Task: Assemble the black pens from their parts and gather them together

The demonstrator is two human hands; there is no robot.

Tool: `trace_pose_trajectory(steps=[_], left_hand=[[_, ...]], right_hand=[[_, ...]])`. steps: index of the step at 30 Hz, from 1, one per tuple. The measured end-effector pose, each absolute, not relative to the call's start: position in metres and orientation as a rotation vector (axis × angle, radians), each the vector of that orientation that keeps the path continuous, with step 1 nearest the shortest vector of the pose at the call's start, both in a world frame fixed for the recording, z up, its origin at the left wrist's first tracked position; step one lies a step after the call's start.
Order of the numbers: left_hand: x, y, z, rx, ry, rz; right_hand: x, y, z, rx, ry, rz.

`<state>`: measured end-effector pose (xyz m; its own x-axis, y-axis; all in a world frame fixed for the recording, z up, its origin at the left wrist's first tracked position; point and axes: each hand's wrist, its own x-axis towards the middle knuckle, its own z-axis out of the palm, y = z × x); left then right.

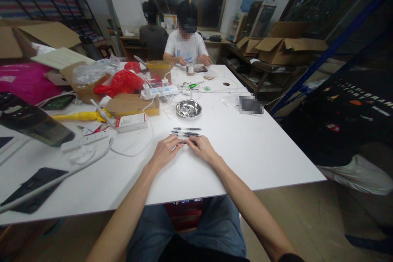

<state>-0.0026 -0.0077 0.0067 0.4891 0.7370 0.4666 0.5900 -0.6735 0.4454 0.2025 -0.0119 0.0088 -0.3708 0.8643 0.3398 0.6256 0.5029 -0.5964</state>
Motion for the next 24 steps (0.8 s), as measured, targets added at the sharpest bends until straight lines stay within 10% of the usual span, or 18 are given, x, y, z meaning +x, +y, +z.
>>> trace_pose_trajectory(steps=[24], left_hand=[[-0.0037,-0.0021,0.0032,2.555,1.124,0.913]], right_hand=[[0.2018,-0.0112,0.0074,-1.224,-2.152,0.480]])
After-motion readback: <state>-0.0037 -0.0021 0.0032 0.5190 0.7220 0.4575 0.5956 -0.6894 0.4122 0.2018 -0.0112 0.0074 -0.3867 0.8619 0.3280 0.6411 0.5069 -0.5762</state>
